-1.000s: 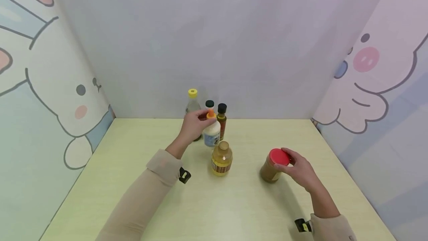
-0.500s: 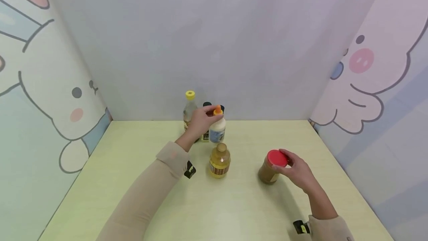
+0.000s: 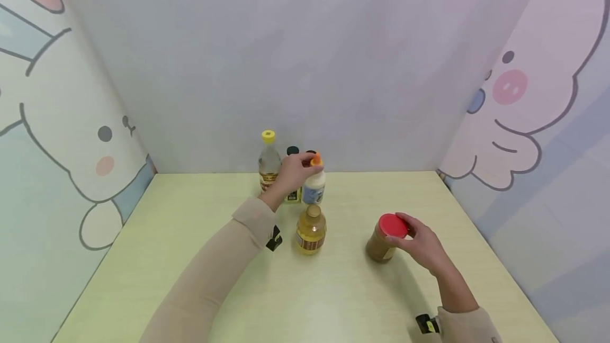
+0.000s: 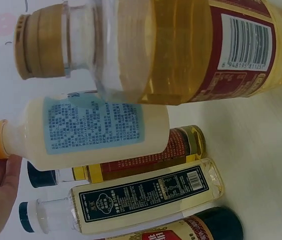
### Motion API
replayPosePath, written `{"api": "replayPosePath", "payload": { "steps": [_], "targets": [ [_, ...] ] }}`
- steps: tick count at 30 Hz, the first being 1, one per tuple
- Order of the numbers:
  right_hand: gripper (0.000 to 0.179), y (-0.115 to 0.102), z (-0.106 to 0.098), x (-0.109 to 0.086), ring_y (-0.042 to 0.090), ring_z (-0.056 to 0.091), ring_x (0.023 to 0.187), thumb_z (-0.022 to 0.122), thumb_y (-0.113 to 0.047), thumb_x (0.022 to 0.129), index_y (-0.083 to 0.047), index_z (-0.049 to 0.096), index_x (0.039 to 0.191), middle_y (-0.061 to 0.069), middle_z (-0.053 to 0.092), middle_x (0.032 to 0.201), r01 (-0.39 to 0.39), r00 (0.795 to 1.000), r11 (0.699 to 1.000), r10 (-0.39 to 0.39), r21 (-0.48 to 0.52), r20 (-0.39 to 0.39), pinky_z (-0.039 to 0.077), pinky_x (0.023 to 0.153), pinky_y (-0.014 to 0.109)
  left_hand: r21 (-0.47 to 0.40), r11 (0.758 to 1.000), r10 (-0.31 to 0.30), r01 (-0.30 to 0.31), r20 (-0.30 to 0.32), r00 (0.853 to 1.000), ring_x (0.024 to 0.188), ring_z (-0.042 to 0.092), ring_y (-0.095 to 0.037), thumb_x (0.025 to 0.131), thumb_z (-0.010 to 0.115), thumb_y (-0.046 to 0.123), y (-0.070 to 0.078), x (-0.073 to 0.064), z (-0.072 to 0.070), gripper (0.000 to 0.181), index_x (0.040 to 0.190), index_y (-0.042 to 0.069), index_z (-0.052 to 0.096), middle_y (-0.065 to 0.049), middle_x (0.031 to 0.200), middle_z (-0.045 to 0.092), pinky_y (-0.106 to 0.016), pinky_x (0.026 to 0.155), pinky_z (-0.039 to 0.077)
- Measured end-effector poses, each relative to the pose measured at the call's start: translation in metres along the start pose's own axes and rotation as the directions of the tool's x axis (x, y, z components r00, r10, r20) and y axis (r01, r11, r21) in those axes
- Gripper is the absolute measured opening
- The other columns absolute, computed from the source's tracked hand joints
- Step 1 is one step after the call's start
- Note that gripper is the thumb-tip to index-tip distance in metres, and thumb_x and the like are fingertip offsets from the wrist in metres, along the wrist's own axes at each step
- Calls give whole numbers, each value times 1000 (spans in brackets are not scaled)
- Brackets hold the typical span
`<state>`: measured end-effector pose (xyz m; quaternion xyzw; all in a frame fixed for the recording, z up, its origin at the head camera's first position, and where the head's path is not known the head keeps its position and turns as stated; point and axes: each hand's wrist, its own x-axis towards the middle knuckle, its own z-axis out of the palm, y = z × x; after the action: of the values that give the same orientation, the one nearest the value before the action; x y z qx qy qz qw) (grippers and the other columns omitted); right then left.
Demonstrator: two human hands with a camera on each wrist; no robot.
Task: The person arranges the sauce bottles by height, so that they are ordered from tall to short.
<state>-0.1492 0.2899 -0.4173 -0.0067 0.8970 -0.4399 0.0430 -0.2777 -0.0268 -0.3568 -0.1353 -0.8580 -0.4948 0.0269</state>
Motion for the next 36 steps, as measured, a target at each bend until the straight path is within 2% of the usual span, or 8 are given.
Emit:
{"api": "replayPosePath", "payload": {
  "steps": [8, 15, 22, 27, 30, 33, 36],
  "targets": [
    [78, 0, 0, 0, 45, 42, 126, 78, -27, 85, 2, 38, 145, 28, 43, 140, -5, 1000, 1000, 6, 24, -3, 50, 90, 48, 19, 1000, 11, -11, 41, 999, 101, 62, -21, 91, 72, 24, -3, 8, 12, 45, 131, 7, 62, -8, 113, 66, -32, 80, 53],
    [78, 1, 2, 0, 44, 42, 126, 78, -28, 85, 1, 38, 146, 27, 43, 140, -12, 1000, 1000, 12, 29, -7, 51, 89, 47, 47, 998, 25, -29, 92, 995, 102, 61, -22, 93, 69, 21, -7, 16, 19, 44, 132, 3, 60, -11, 116, 65, -32, 81, 52],
    [78, 2, 1, 0, 44, 43, 126, 79, -27, 85, 1, 39, 145, 27, 44, 140, -2, 1000, 1000, 2, 25, -15, 50, 90, 47, 59, 997, 48, -55, 114, 992, 104, 61, -23, 93, 69, 18, -8, 23, 27, 42, 131, 1, 60, -12, 118, 65, -32, 83, 52],
    [77, 2, 0, 0, 44, 42, 127, 78, -27, 85, 1, 39, 145, 26, 44, 140, 2, 1000, 999, -1, 32, -19, 50, 91, 47, 101, 993, 50, -64, 128, 991, 105, 60, -22, 95, 67, 19, -7, 25, 34, 39, 129, 1, 60, -11, 118, 64, -34, 86, 51],
    [77, 1, 0, 1, 44, 43, 127, 78, -27, 85, 0, 39, 145, 26, 44, 140, 3, 1000, 999, -2, 34, -22, 50, 90, 47, 128, 987, 78, -95, 132, 988, 101, 61, -20, 95, 66, 18, -6, 24, 37, 34, 125, 1, 63, -9, 114, 66, -33, 84, 51],
    [77, 2, 0, 1, 44, 43, 127, 78, -26, 85, 0, 39, 145, 26, 44, 140, 4, 1000, 999, -4, 34, -22, 50, 90, 46, 153, 979, 114, -137, 149, 982, 93, 61, -17, 95, 66, 18, -9, 23, 41, 28, 117, 2, 66, -8, 107, 67, -29, 77, 52],
    [76, 2, 1, 1, 44, 43, 127, 78, -26, 85, 0, 39, 145, 26, 44, 140, 7, 1000, 999, -6, 39, -20, 51, 90, 46, 170, 974, 121, -150, 168, 978, 87, 61, -15, 95, 66, 19, -13, 23, 44, 25, 115, 2, 67, -7, 104, 67, -27, 71, 51]
  ]
}}
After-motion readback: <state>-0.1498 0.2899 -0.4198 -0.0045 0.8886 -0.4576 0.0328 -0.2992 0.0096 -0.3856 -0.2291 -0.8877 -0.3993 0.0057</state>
